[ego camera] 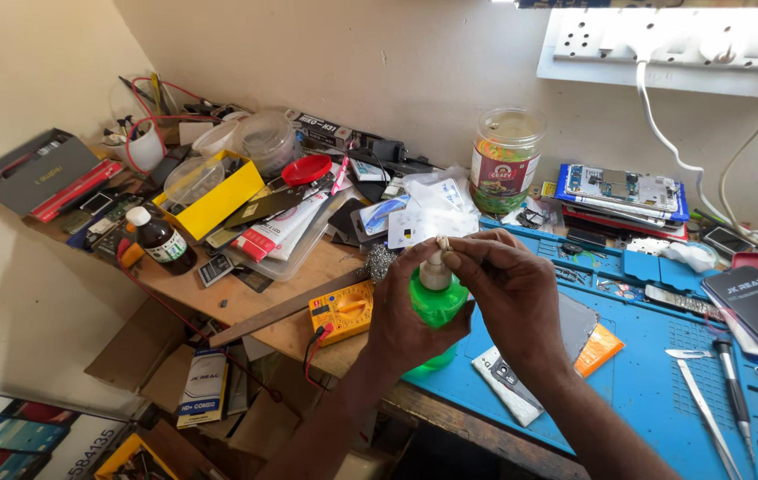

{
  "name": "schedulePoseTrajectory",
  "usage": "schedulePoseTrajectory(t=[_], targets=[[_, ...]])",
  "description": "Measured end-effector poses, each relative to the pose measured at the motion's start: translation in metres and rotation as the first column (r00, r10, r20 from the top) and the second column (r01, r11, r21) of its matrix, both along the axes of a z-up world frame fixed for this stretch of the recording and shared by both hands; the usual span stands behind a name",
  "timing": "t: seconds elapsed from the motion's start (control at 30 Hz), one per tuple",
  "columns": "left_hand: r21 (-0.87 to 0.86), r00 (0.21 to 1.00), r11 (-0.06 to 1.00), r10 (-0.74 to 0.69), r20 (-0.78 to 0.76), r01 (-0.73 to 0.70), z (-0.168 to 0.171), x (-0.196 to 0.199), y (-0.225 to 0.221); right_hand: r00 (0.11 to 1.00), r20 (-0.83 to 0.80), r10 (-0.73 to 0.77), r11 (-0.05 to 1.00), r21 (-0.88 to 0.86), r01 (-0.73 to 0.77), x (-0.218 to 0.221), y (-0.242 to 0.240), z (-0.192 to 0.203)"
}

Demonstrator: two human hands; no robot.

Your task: The person uses tweezers and a small tool to clean and adjust components around the camera module on the back of a smartphone. They repeatedly wipe the area with a cloth and spray liquid from a green bottle onto the cloth before continuing the cleaning.

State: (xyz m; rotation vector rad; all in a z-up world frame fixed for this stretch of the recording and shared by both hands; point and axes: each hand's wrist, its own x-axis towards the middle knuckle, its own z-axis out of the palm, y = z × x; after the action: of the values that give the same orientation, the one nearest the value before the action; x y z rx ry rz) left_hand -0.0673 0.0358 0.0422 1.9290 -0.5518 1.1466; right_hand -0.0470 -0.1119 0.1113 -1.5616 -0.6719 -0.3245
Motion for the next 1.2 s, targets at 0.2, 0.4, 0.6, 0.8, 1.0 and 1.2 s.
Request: schedulePoseTrajectory(t=[0.2, 0.4, 0.6, 0.8, 1.0, 1.2], targets=[[-0.023, 0.993, 1.0, 0.021, 0.116, -0.019, 0.0, -0.003, -0.006, 0.963, 0.168, -0.21, 0.976, -0.026, 0.217, -0.011, 0.01, -0.007], [-0.051, 0.995, 0.998, 0.032, 0.093, -0.028, 0.001, -0.001, -0.008, 0.966, 0.124, -0.227, 0.974, 0.053, 0.222, -0.018, 0.014, -0.014], [-0.002, 0.991, 0.996, 0.086, 0.102, -0.086, -0.001, -0.005, -0.008, 0.993, -0.012, -0.117, 0.985, 0.123, 0.118, -0.014, 0.014, -0.011], [-0.099, 0.998, 0.995, -0.001, 0.068, 0.008, 0.001, -0.003, -0.011, 0.989, -0.142, 0.052, 0.979, 0.203, -0.022, -0.009, 0.005, -0.016], [-0.072, 0.999, 0.996, 0.041, -0.035, -0.043, 0.007, -0.009, -0.011, 0.94, -0.233, 0.248, 0.909, 0.391, -0.143, -0.002, 0.004, -0.013], [-0.079, 0.998, 0.997, 0.029, 0.058, -0.024, 0.008, -0.008, -0.014, 0.964, -0.246, 0.102, 0.969, 0.245, -0.04, -0.012, 0.003, -0.005]])
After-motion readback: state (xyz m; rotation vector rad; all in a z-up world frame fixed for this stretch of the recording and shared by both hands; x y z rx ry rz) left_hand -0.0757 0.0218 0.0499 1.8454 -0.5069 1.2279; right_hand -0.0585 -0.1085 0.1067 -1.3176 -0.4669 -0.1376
